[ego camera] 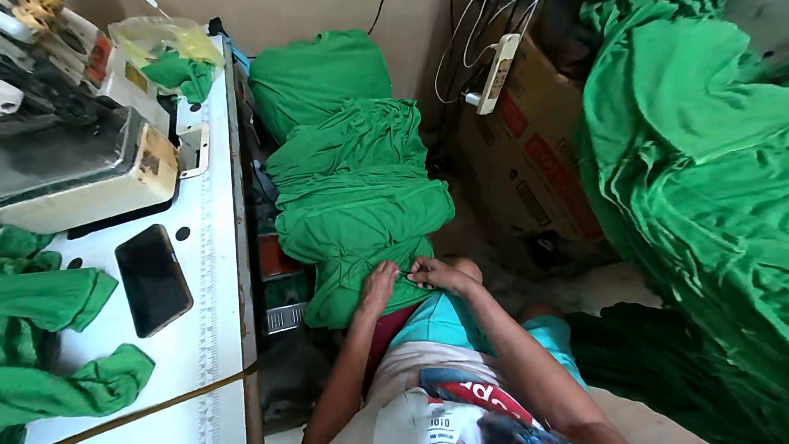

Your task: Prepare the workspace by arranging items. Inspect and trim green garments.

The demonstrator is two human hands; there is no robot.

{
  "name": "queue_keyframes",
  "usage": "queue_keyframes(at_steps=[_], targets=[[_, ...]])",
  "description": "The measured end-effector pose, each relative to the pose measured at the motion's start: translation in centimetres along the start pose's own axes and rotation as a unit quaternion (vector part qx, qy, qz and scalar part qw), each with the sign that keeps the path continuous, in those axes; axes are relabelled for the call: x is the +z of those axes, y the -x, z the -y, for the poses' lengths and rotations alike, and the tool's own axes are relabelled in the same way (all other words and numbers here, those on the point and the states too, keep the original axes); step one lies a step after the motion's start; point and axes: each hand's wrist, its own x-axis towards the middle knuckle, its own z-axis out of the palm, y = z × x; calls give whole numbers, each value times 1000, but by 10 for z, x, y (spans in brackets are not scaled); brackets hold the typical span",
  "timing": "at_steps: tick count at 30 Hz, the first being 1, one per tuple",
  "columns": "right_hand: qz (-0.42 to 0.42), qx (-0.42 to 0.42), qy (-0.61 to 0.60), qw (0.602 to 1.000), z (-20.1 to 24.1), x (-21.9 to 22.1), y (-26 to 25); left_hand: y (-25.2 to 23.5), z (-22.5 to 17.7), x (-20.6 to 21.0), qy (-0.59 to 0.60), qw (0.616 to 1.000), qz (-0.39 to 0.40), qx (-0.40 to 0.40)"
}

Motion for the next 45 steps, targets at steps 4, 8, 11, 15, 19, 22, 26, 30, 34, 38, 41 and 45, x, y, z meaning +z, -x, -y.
queue_keyframes(at_steps=[4,8,11,15,19,22,26,30,34,38,41,45], targets=[[10,-7,-6,1000,0,1,0,0,1,3,-9,1000,-16,12],[11,-5,10,1000,-2,3,-2,1,1,5,-7,999,-28,15],[6,-8,0,1000,-1,4,-1,2,1,-2,48,999,-14,-19],[-15,-72,-62,995,-12,3,-1,6,9,-3,81,997,10,3],[-12,-42,-22,999,-9,8,-1,5,11,-6,76,997,18,10],[-14,-31,-4,999,-6,9,-2,2,14,-14,98,995,19,-8],[-4,-41,-6,999,-7,9,-1,1,10,-12,79,997,-6,-12],[-3,-47,9,999,-8,10,0,1,10,-4,72,996,-44,-9],[2,-51,21,998,-9,11,-1,2,11,-1,70,996,-61,-3],[5,-68,45,997,-11,13,-5,1,13,2,74,995,-73,0],[0,-73,30,997,-11,13,-3,2,16,3,158,983,-96,-16],[-72,-84,-78,991,-11,12,0,10,27,-13,445,889,-104,-27]])
